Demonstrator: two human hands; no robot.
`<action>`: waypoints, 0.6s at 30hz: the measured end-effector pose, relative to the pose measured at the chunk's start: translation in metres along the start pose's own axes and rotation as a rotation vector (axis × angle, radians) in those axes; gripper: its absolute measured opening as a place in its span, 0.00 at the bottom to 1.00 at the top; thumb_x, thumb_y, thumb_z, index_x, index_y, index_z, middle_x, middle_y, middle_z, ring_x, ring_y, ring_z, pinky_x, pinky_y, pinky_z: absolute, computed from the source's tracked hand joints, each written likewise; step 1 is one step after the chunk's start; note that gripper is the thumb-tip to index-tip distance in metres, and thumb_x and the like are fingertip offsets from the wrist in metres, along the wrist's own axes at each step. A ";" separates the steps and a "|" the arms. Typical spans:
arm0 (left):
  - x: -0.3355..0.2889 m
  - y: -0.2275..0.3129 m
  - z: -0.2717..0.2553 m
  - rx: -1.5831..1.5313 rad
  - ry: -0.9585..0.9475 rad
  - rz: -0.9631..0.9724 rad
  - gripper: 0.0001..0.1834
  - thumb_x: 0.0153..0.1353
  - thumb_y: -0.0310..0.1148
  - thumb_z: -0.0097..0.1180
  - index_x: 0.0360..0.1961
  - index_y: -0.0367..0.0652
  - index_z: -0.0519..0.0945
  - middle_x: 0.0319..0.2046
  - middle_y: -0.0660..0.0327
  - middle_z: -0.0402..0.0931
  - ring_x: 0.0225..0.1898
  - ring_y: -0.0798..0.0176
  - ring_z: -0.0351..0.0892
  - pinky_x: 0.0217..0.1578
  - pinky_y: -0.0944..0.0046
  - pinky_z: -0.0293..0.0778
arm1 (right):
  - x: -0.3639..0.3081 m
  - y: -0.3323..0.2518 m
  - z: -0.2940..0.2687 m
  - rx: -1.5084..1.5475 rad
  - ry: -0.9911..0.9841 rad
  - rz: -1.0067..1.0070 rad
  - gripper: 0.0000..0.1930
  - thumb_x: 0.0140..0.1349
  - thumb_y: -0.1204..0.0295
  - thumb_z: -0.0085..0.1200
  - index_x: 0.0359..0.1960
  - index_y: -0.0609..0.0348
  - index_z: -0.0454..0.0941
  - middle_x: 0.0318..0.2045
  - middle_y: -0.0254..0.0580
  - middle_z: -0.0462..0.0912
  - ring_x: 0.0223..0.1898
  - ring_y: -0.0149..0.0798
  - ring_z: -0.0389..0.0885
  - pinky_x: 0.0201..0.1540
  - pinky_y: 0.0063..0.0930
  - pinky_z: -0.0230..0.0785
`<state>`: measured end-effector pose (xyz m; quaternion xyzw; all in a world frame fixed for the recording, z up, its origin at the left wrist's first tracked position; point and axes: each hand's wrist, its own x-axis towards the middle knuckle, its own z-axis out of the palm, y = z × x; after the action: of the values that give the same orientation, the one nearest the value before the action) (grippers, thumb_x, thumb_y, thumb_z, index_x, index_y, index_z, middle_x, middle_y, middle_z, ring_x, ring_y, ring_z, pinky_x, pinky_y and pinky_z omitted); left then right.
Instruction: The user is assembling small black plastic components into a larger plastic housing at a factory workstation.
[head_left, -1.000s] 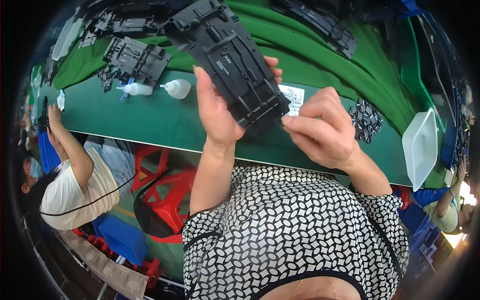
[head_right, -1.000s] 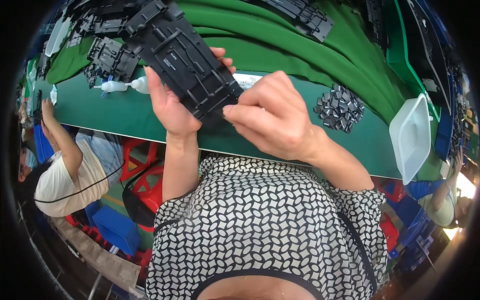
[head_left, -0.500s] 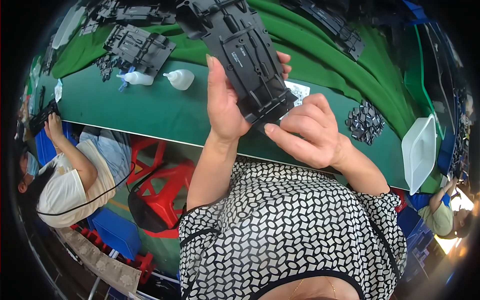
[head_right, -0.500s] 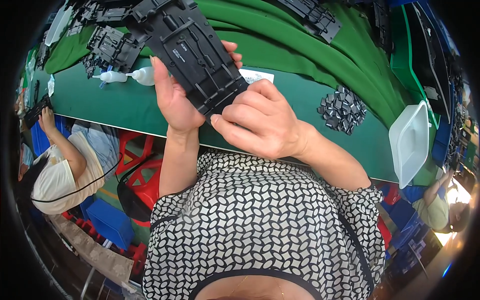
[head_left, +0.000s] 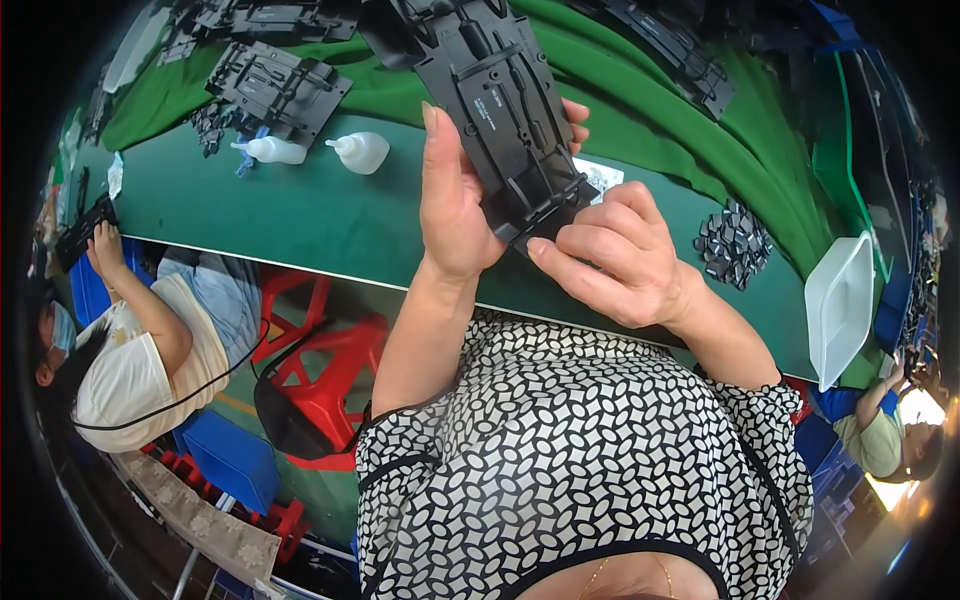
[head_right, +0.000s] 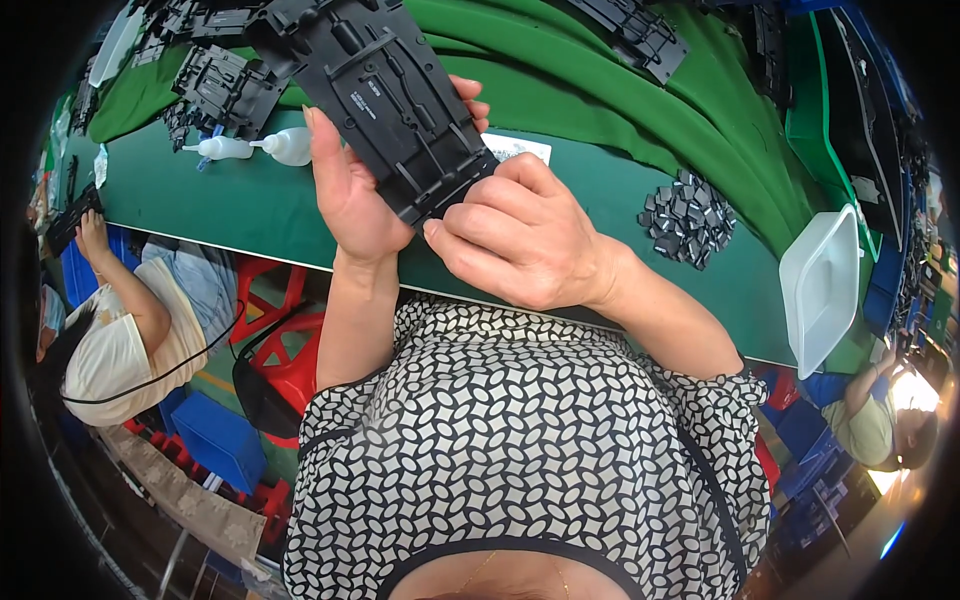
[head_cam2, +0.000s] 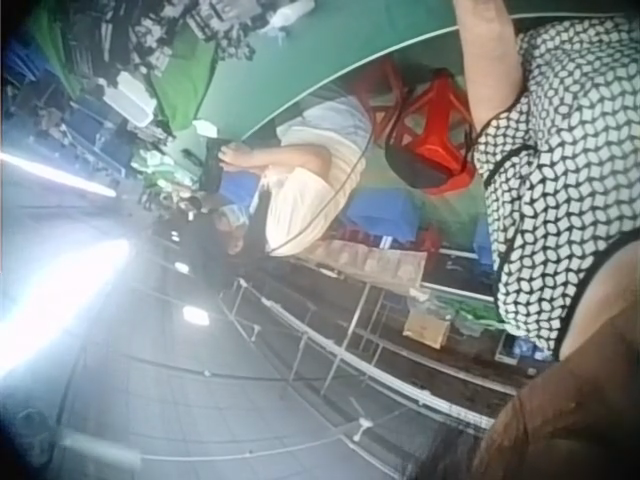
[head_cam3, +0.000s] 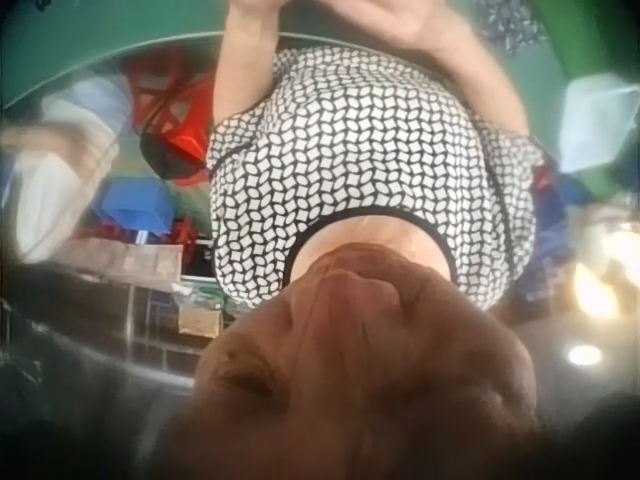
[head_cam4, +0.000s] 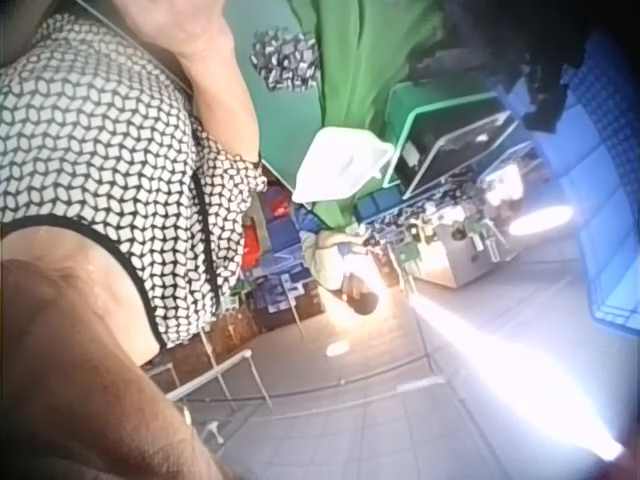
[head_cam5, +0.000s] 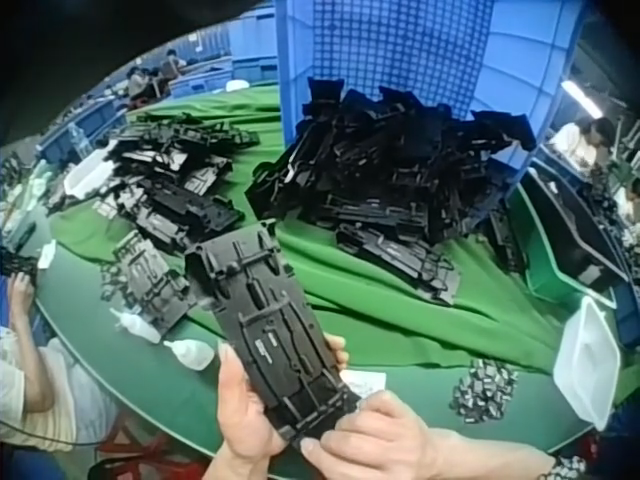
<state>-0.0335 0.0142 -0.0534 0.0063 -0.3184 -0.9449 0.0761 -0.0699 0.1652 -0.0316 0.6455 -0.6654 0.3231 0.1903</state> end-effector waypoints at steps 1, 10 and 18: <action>0.000 0.000 0.000 -0.001 0.000 0.000 0.45 0.62 0.65 0.18 0.55 0.30 0.64 0.49 0.42 0.69 0.47 0.50 0.73 0.52 0.53 0.68 | 0.000 0.000 0.000 -0.001 0.001 -0.004 0.16 0.37 0.73 0.55 0.33 0.62 0.79 0.26 0.33 0.73 0.25 0.32 0.70 0.30 0.27 0.58; 0.000 -0.004 -0.002 0.009 -0.035 0.015 0.45 0.62 0.64 0.18 0.55 0.30 0.64 0.49 0.42 0.69 0.48 0.51 0.72 0.53 0.54 0.67 | 0.001 0.001 0.000 0.030 -0.046 0.010 0.17 0.37 0.73 0.55 0.34 0.63 0.79 0.27 0.34 0.73 0.26 0.33 0.71 0.31 0.27 0.59; 0.001 -0.002 0.000 0.043 -0.025 0.070 0.45 0.62 0.65 0.20 0.54 0.31 0.65 0.47 0.44 0.70 0.46 0.51 0.72 0.51 0.55 0.68 | 0.003 0.000 -0.003 -0.001 -0.045 0.055 0.13 0.40 0.75 0.59 0.33 0.59 0.78 0.26 0.31 0.73 0.27 0.32 0.72 0.31 0.26 0.61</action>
<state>-0.0343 0.0152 -0.0546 -0.0150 -0.3398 -0.9345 0.1049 -0.0705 0.1652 -0.0276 0.6339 -0.6871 0.3135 0.1667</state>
